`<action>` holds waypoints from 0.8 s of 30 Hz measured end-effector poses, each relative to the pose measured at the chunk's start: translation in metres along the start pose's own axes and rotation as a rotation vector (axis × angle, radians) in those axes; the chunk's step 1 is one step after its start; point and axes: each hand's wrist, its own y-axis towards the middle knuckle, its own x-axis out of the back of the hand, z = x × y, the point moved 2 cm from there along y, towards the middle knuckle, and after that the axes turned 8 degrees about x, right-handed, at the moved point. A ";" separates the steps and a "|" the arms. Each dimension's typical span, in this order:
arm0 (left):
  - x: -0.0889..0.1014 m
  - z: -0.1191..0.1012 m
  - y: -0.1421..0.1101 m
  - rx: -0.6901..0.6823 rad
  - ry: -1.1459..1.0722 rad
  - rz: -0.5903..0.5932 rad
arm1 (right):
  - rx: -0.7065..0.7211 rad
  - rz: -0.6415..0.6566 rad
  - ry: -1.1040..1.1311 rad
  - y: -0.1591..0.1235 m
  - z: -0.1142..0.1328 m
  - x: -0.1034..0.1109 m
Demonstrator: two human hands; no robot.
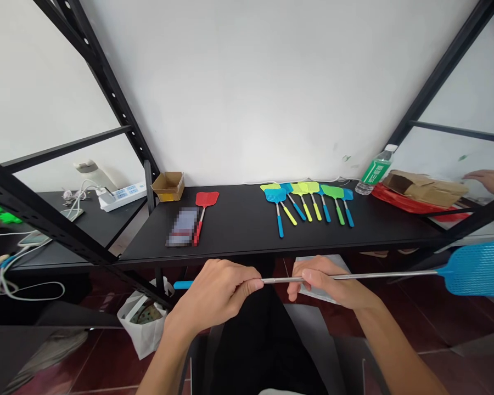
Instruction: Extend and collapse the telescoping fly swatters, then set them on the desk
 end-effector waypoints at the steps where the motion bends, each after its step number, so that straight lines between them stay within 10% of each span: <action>1: 0.000 0.000 0.000 0.010 0.004 -0.007 | -0.004 -0.011 0.003 0.000 -0.002 0.001; 12: 0.002 -0.010 0.002 -0.079 0.020 -0.535 | -0.106 -0.379 0.190 0.005 -0.022 0.003; 19: -0.023 -0.005 0.016 0.018 -0.367 0.020 | -0.081 -0.514 0.382 0.007 -0.025 -0.001; 24: -0.037 0.015 0.029 0.075 -0.732 -0.076 | -0.063 -0.487 0.502 0.010 -0.017 -0.009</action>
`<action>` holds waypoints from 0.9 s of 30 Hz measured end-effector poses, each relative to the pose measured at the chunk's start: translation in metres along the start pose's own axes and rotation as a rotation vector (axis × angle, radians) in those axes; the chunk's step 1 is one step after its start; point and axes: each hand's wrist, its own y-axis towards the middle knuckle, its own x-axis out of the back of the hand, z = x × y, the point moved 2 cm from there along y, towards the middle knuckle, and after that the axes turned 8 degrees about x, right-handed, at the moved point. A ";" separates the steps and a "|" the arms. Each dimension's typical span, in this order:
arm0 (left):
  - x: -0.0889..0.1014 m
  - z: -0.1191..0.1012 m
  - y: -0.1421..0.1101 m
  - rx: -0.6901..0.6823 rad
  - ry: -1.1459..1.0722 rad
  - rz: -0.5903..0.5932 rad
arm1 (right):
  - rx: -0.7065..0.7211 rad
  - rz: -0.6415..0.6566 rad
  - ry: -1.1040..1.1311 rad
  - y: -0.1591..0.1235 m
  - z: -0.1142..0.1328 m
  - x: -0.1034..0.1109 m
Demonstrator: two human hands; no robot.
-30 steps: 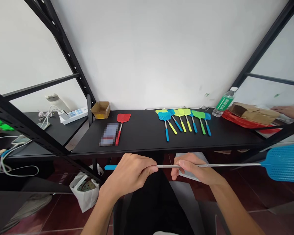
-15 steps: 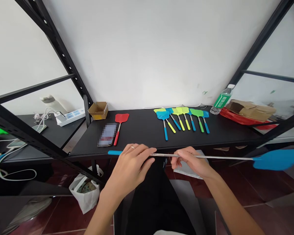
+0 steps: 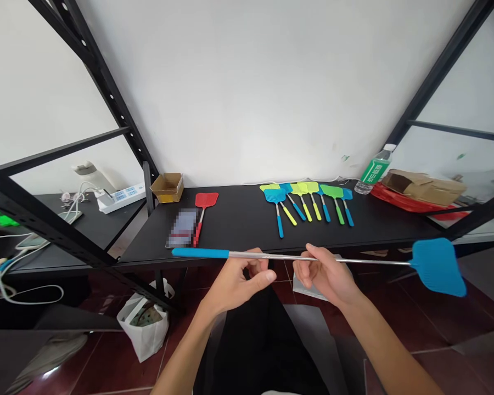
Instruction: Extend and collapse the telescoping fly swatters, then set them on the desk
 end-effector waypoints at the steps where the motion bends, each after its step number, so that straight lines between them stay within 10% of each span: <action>1: 0.001 0.002 0.000 -0.016 -0.031 -0.023 | -0.009 0.021 0.008 -0.001 0.000 -0.003; 8: 0.000 0.001 -0.002 -0.174 -0.009 0.072 | -0.072 0.135 -0.001 -0.006 -0.005 -0.012; 27: 0.003 0.005 -0.003 -0.085 -0.222 -0.009 | 0.022 0.236 -0.234 -0.009 0.008 -0.010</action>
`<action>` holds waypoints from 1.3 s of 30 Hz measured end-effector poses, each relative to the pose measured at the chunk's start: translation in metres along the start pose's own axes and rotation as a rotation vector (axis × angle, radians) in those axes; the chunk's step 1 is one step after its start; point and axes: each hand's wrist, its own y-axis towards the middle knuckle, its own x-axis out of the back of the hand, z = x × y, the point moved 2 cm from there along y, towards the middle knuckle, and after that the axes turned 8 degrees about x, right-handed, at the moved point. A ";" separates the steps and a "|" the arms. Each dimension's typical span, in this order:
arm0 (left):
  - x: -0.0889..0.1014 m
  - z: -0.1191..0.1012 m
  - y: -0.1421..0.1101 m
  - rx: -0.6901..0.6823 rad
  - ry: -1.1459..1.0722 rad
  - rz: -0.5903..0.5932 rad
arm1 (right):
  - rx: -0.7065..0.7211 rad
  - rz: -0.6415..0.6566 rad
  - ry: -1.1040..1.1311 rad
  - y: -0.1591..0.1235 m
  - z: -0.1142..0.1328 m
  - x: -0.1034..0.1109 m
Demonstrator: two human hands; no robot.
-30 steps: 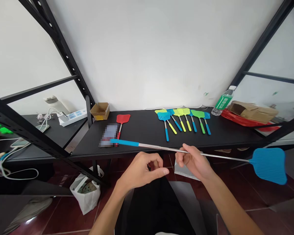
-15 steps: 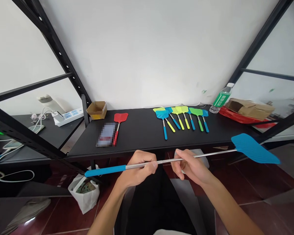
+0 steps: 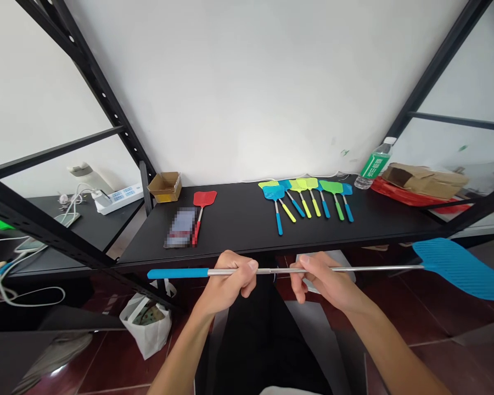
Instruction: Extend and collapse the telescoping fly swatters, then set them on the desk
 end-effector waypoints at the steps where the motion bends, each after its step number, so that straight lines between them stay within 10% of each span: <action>1: 0.000 0.001 0.001 0.002 -0.012 -0.003 | 0.012 0.007 -0.011 0.000 0.001 0.000; 39: -0.002 -0.015 -0.006 0.220 -0.206 -0.007 | 0.372 0.213 -0.491 -0.012 0.032 0.011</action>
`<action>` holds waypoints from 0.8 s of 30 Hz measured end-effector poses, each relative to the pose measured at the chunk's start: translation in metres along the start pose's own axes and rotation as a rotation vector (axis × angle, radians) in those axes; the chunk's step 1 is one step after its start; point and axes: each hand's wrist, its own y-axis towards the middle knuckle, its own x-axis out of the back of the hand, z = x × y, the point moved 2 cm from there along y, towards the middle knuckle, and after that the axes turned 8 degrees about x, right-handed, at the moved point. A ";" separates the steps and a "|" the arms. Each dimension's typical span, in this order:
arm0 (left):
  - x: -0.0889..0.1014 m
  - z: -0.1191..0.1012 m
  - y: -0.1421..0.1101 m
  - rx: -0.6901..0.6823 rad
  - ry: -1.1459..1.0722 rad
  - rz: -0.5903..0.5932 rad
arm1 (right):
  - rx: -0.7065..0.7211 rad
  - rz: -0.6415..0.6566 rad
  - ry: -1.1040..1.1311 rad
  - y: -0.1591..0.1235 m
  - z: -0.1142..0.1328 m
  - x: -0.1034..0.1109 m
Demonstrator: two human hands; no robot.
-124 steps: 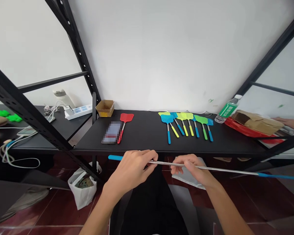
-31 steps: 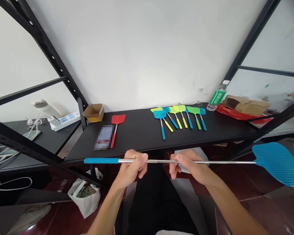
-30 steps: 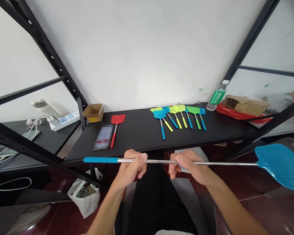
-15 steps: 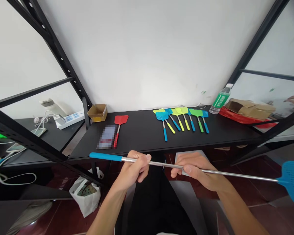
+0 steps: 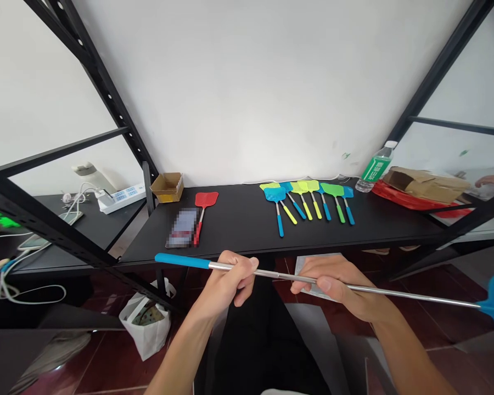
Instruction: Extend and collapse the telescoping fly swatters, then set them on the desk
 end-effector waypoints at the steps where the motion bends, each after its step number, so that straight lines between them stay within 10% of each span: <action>1: 0.000 0.001 0.000 -0.004 -0.009 -0.007 | 0.002 -0.001 -0.003 0.000 0.001 0.000; 24: 0.002 -0.011 -0.012 -0.068 0.023 0.056 | -0.072 -0.065 0.266 -0.004 -0.013 -0.002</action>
